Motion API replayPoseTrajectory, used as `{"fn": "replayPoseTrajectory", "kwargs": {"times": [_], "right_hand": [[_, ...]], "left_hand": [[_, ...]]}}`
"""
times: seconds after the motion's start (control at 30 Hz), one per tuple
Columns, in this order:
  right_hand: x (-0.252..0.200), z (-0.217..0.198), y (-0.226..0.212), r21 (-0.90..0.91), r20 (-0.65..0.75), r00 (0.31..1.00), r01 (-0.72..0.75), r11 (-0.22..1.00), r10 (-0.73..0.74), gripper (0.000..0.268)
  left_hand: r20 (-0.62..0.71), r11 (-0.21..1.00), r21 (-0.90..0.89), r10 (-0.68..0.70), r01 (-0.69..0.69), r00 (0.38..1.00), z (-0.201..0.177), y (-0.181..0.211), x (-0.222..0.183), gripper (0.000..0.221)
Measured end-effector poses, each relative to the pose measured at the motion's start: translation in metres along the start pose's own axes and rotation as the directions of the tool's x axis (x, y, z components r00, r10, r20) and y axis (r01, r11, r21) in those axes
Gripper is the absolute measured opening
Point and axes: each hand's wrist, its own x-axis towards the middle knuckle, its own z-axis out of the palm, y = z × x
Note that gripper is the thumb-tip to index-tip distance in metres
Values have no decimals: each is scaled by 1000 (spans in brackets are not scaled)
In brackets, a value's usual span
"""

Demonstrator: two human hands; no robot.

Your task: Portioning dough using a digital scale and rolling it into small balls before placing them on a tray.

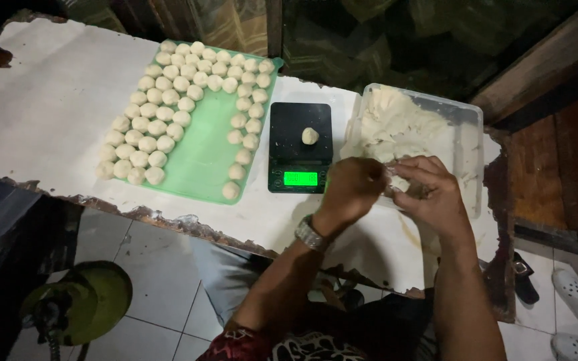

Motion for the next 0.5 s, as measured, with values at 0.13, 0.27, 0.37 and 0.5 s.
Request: {"fn": "replayPoseTrajectory", "kwargs": {"times": [0.13, 0.27, 0.37, 0.5], "right_hand": [[1, -1, -8, 66, -72, 993, 102, 993, -97, 41], [4, 8, -46, 83, -150, 983, 116, 990, -102, 42], [7, 29, -48, 77, -198, 973, 133, 988, -116, 31], [16, 39, -83, 99, -189, 965, 205, 974, -184, 22]], "left_hand": [[85, 776, -600, -178, 193, 980, -52, 21, -8, 26], [173, 626, -693, -336, 356, 926, -75, 32, -20, 28], [178, 513, -775, -383, 369, 906, -65, 28, -28, 21], [110, 507, -789, -439, 347, 892, -61, 8, -39, 23]]}}
